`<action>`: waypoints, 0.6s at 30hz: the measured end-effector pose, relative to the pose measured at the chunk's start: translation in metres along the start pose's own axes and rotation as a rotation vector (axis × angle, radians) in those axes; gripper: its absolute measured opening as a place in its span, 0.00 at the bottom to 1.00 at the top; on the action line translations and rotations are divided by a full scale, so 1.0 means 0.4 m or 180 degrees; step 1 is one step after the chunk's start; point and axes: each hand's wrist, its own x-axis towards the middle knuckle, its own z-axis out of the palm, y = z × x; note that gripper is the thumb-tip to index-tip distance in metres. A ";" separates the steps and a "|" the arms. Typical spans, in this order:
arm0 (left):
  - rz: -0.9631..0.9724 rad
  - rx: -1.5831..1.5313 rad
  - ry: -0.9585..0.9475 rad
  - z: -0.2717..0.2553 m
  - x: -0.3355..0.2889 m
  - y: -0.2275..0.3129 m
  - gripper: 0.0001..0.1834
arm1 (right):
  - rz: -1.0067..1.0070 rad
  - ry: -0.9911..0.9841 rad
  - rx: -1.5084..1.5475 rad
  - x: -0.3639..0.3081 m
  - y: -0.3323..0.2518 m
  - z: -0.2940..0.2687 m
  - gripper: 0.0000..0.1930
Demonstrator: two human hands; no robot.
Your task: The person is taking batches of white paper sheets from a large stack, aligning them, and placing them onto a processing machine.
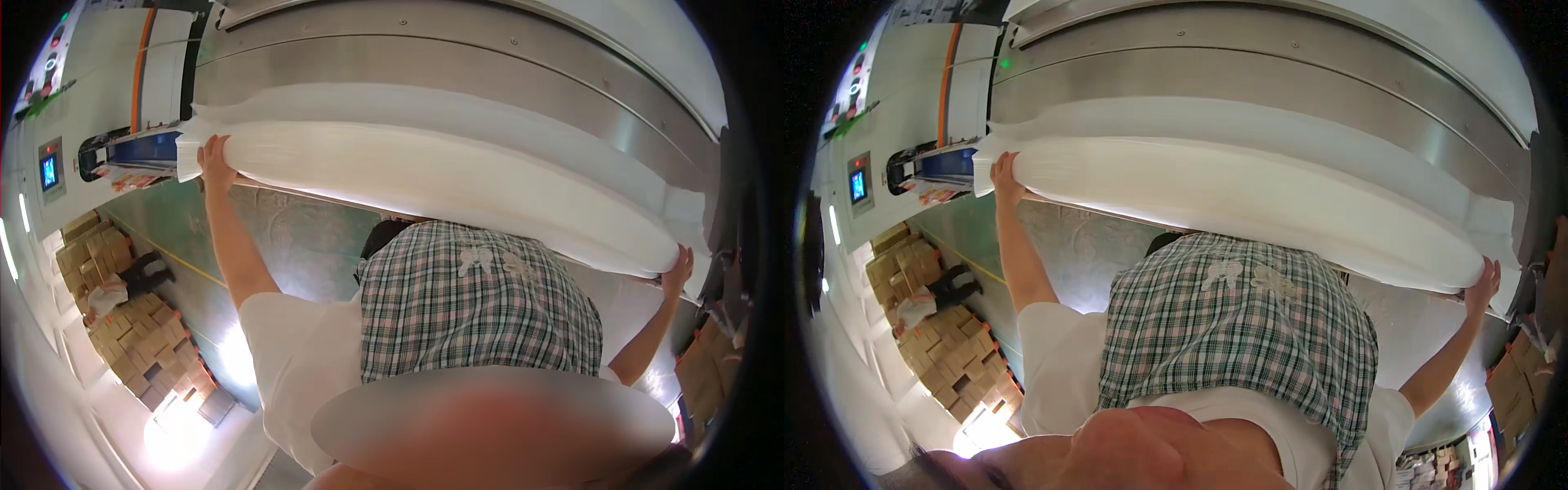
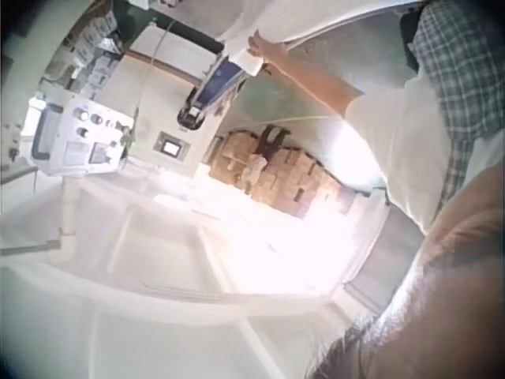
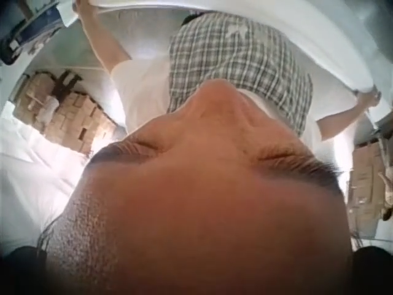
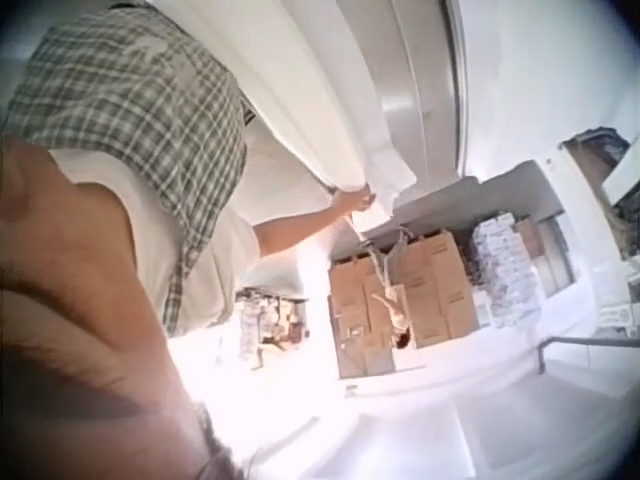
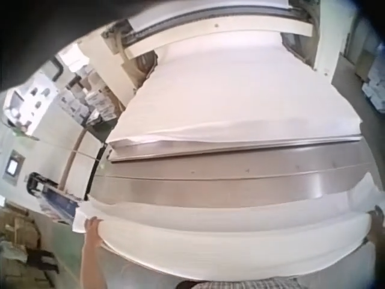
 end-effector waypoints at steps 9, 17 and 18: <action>-0.0039 0.0406 -0.2012 -0.095 0.261 0.063 0.37 | -0.0603 -0.1907 0.0052 0.267 0.186 -0.069 0.40; -0.0353 0.0928 -0.3374 0.048 0.582 0.184 0.31 | -0.0109 -0.3595 -0.0562 0.618 0.021 0.016 0.41; -0.0363 0.0920 -0.3402 0.040 0.580 0.204 0.31 | -0.0091 -0.3764 -0.0605 0.627 0.024 0.036 0.41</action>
